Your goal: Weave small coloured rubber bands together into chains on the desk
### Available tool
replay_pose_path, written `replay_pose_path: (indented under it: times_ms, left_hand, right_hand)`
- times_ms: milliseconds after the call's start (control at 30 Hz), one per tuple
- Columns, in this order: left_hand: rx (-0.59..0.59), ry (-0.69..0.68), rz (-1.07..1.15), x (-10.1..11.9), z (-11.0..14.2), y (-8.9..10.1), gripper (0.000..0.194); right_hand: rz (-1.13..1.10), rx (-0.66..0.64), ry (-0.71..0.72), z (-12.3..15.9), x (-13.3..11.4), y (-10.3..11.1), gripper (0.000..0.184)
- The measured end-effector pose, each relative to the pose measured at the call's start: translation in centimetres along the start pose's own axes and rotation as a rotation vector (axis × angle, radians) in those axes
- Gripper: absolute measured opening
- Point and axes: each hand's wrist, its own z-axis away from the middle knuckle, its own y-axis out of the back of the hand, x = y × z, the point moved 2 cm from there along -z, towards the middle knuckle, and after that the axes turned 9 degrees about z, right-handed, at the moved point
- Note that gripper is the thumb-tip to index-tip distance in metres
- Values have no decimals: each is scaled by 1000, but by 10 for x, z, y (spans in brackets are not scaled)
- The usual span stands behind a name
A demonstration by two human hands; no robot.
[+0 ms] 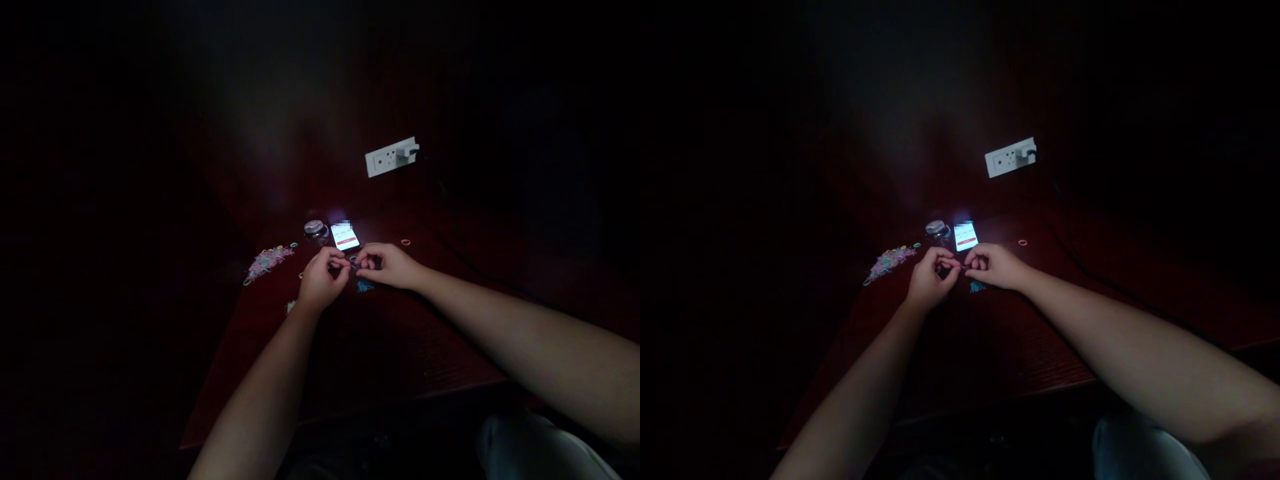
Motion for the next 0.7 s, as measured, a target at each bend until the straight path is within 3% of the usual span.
replay_pose_path:
  times_ms: [433,700]
  left_hand:
    - [-54,-104,-128,4,0,0,20]
    - [-70,-76,-165,1,-1,-1,11]
  right_hand:
    - [41,39,-1,-1,-7,4,10]
    - [45,15,12,-1,-7,3,9]
